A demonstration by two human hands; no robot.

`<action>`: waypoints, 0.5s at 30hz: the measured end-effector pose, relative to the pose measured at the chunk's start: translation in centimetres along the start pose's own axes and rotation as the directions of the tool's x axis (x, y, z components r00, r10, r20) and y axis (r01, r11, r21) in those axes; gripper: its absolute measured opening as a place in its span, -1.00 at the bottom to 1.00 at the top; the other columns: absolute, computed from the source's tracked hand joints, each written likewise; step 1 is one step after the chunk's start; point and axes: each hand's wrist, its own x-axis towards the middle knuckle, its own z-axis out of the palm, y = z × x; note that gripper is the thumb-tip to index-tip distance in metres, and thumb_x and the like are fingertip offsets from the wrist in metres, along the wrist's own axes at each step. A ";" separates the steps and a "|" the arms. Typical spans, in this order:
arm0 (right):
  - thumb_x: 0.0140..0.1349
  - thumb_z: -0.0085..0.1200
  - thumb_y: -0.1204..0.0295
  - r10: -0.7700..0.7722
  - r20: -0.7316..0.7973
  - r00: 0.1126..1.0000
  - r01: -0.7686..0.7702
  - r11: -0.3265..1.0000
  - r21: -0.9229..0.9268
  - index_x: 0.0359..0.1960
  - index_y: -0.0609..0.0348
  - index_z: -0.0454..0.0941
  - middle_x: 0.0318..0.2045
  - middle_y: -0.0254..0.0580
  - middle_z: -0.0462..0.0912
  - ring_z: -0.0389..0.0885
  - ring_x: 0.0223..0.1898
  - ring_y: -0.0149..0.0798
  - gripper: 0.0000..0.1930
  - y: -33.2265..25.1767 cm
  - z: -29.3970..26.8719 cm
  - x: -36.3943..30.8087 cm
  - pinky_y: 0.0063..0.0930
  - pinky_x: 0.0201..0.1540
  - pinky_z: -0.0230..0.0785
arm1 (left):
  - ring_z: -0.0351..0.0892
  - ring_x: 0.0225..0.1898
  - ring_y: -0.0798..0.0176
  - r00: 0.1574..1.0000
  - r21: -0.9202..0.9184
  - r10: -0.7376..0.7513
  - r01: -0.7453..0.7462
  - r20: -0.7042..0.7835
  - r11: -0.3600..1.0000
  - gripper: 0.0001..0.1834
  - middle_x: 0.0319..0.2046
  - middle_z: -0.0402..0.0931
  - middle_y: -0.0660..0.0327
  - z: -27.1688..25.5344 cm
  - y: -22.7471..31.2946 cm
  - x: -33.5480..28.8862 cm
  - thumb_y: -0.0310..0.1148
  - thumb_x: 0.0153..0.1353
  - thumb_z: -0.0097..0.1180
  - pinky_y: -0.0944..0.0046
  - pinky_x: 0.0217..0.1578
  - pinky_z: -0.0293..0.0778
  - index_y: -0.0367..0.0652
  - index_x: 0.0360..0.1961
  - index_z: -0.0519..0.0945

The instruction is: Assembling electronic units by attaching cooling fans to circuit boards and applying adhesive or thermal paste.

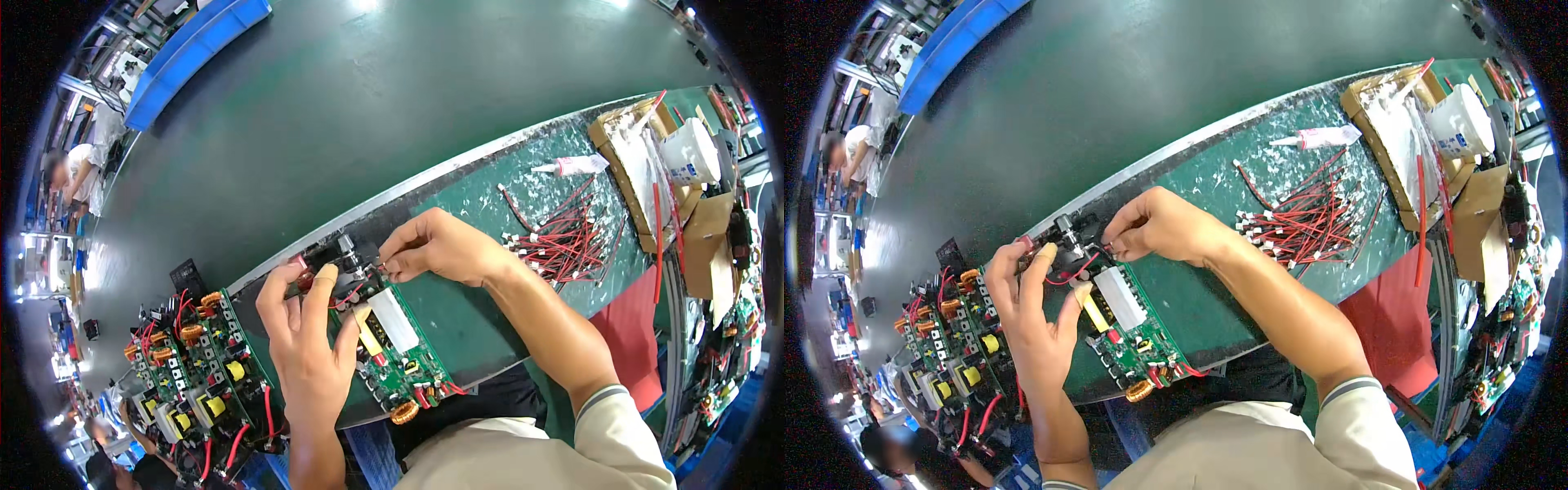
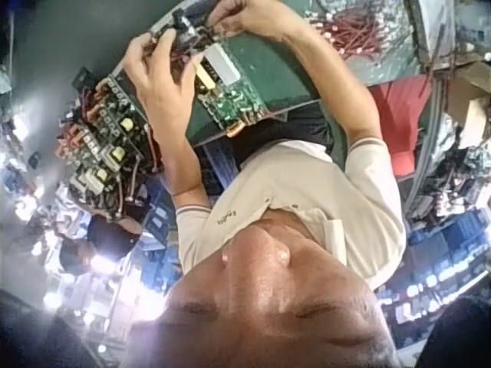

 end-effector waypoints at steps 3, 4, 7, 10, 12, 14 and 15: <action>0.23 0.12 0.58 0.023 0.065 0.998 -0.023 1.000 0.003 -0.17 0.42 0.64 -0.32 -0.13 0.69 0.67 -0.29 -0.38 -0.82 -0.3 -0.4 0.0 -0.57 -0.14 0.57 | 0.35 0.16 -0.01 0.999 0.008 0.040 -0.040 -0.036 0.999 -0.43 0.12 0.21 0.05 0.3 -0.1 -0.2 -0.55 -0.08 0.38 0.06 0.16 0.32 -0.24 0.05 0.54; 0.26 0.12 0.54 0.039 0.085 0.996 -0.040 0.999 0.009 -0.15 0.42 0.63 -0.31 -0.18 0.69 0.66 -0.27 -0.41 -0.81 -0.3 -0.5 0.1 -0.60 -0.13 0.56 | 0.36 0.15 -0.01 0.998 0.024 0.049 -0.048 -0.043 0.999 -0.43 0.12 0.21 0.05 0.4 -0.1 -0.2 -0.55 -0.08 0.39 0.06 0.16 0.32 -0.24 0.05 0.54; 0.28 0.10 0.51 0.069 0.087 0.994 -0.070 0.998 0.006 -0.20 0.42 0.63 -0.32 -0.19 0.69 0.67 -0.28 -0.40 -0.82 -0.7 -0.2 0.0 -0.59 -0.15 0.56 | 0.36 0.15 -0.01 0.998 0.021 0.048 -0.047 -0.047 0.999 -0.43 0.12 0.21 0.05 0.5 -0.3 -0.2 -0.56 -0.07 0.39 0.07 0.16 0.32 -0.24 0.04 0.54; 0.24 0.13 0.52 0.054 0.079 0.995 -0.044 0.991 -0.123 -0.25 0.38 0.65 -0.36 -0.21 0.69 0.67 -0.31 -0.39 -0.85 -0.8 -0.2 0.4 -0.57 -0.23 0.55 | 0.37 0.14 -0.01 0.998 0.012 0.045 -0.044 -0.040 0.999 -0.45 0.11 0.22 0.05 0.4 -0.1 -0.3 -0.58 -0.07 0.38 0.07 0.16 0.33 -0.24 0.04 0.54; 0.19 0.15 0.53 0.018 0.075 0.997 -0.001 0.974 -0.227 -0.27 0.34 0.66 -0.39 -0.22 0.70 0.67 -0.34 -0.39 -0.87 -1.3 -0.1 0.4 -0.55 -0.27 0.53 | 0.37 0.14 -0.01 0.999 0.005 0.046 -0.046 -0.029 0.999 -0.46 0.11 0.22 0.05 0.4 0.1 -0.2 -0.58 -0.06 0.37 0.07 0.16 0.33 -0.24 0.03 0.54; 0.08 0.18 0.57 -0.031 0.126 0.992 0.095 0.835 -0.541 -0.30 0.29 0.68 -0.46 -0.16 0.71 0.68 -0.37 -0.38 -0.86 -2.6 0.3 -0.1 -0.49 -0.30 0.50 | 0.39 0.13 -0.02 0.998 0.019 0.045 -0.045 -0.032 0.999 -0.47 0.09 0.25 0.07 0.5 0.3 -0.1 -0.59 -0.06 0.37 0.07 0.15 0.33 -0.23 0.01 0.55; 0.02 0.15 0.60 -0.049 0.105 0.993 0.106 0.752 -0.651 -0.31 0.28 0.67 -0.46 -0.03 0.70 0.72 -0.35 -0.25 -0.83 -2.6 0.5 0.0 -0.39 -0.25 0.52 | 0.39 0.13 -0.02 0.998 0.014 0.057 -0.057 -0.024 0.998 -0.47 0.09 0.25 0.07 0.4 0.4 0.1 -0.59 -0.06 0.37 0.07 0.15 0.33 -0.23 0.01 0.55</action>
